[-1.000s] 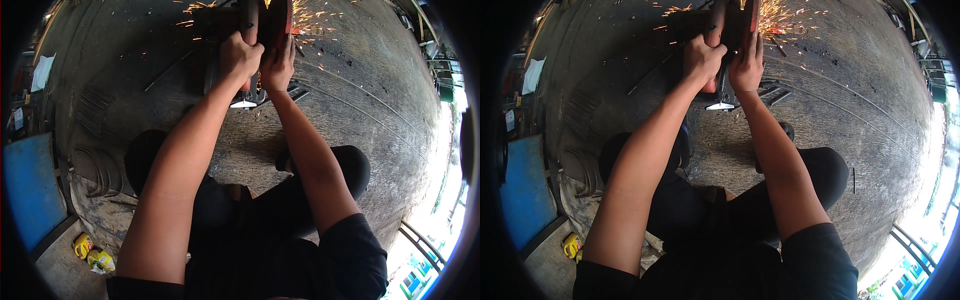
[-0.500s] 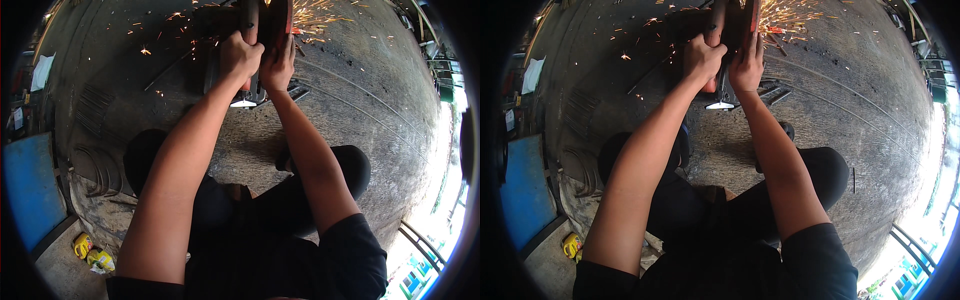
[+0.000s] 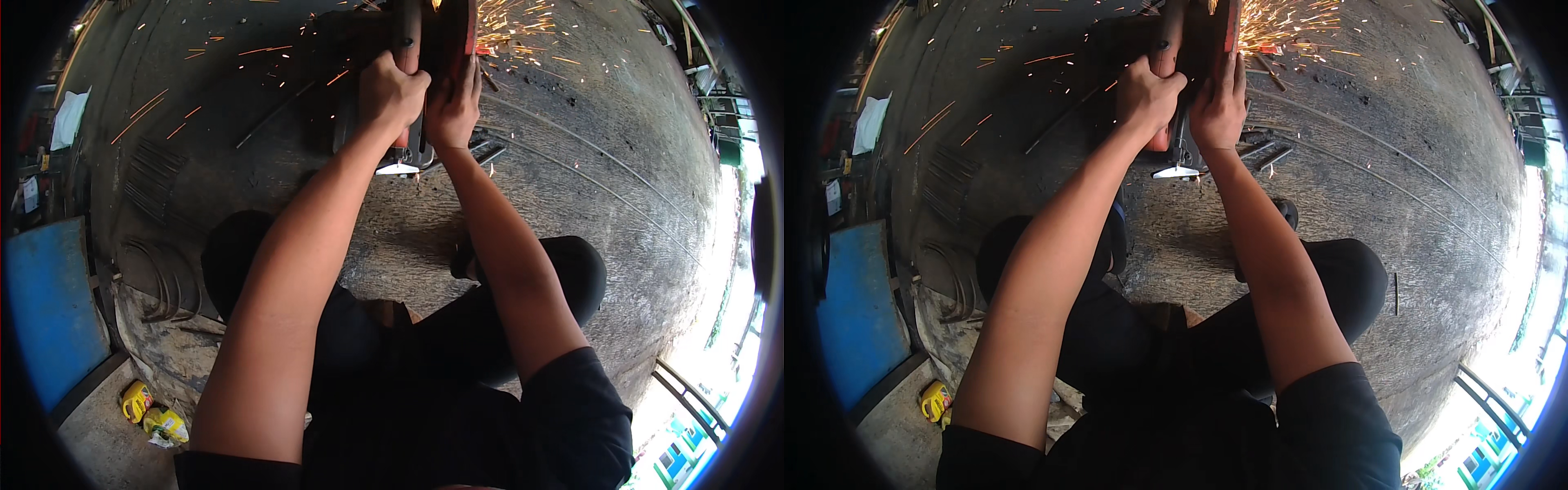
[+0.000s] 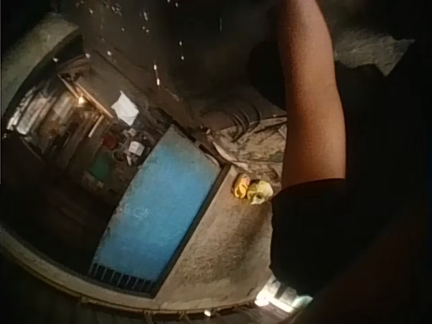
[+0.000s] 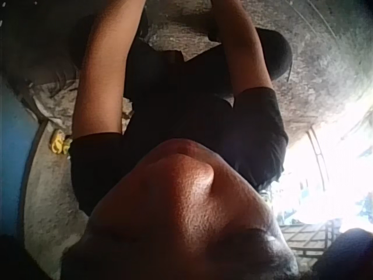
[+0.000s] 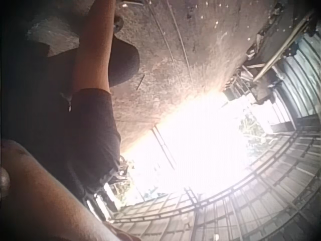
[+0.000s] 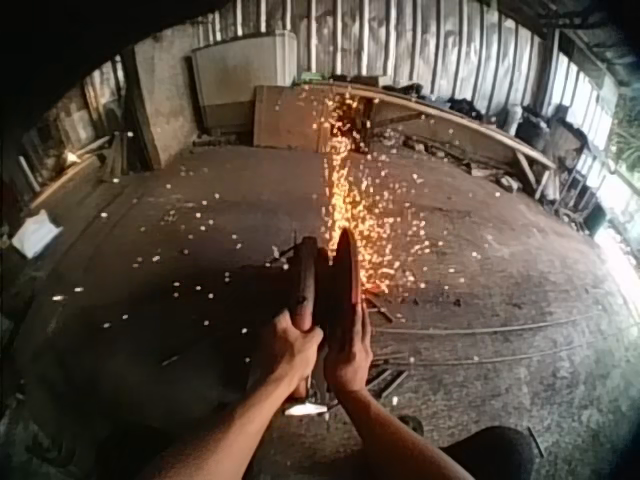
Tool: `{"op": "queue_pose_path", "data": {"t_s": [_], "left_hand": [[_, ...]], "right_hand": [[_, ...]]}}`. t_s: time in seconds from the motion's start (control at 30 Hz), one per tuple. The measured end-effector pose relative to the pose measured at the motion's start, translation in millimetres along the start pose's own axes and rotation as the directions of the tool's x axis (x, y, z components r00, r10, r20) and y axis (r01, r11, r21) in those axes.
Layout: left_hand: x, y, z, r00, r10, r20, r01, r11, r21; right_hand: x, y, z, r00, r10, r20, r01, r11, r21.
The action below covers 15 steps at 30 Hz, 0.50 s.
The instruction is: Cutting metal pipes into shorter lengths using a chop saw.
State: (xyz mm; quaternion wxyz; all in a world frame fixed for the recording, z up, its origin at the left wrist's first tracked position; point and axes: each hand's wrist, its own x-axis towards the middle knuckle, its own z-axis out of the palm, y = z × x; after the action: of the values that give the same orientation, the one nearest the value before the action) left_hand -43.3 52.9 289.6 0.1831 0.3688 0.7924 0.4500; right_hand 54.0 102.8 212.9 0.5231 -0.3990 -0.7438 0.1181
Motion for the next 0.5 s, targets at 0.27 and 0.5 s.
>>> {"op": "queue_pose_path", "data": {"t_s": [0.27,0.5], "left_hand": [[-0.3,2.8,0.3,0.998,-0.058,0.027,0.058,0.998,0.008],[0.6,-2.3,0.0,0.998,-0.064,0.029,0.064,0.998,0.018]], "right_hand": [[0.6,-3.0,-3.4,0.999,0.034,0.04,-0.034,0.999,0.002],[-1.5,-5.2,-1.3,0.997,0.051,0.049,-0.052,0.999,0.007]]}}
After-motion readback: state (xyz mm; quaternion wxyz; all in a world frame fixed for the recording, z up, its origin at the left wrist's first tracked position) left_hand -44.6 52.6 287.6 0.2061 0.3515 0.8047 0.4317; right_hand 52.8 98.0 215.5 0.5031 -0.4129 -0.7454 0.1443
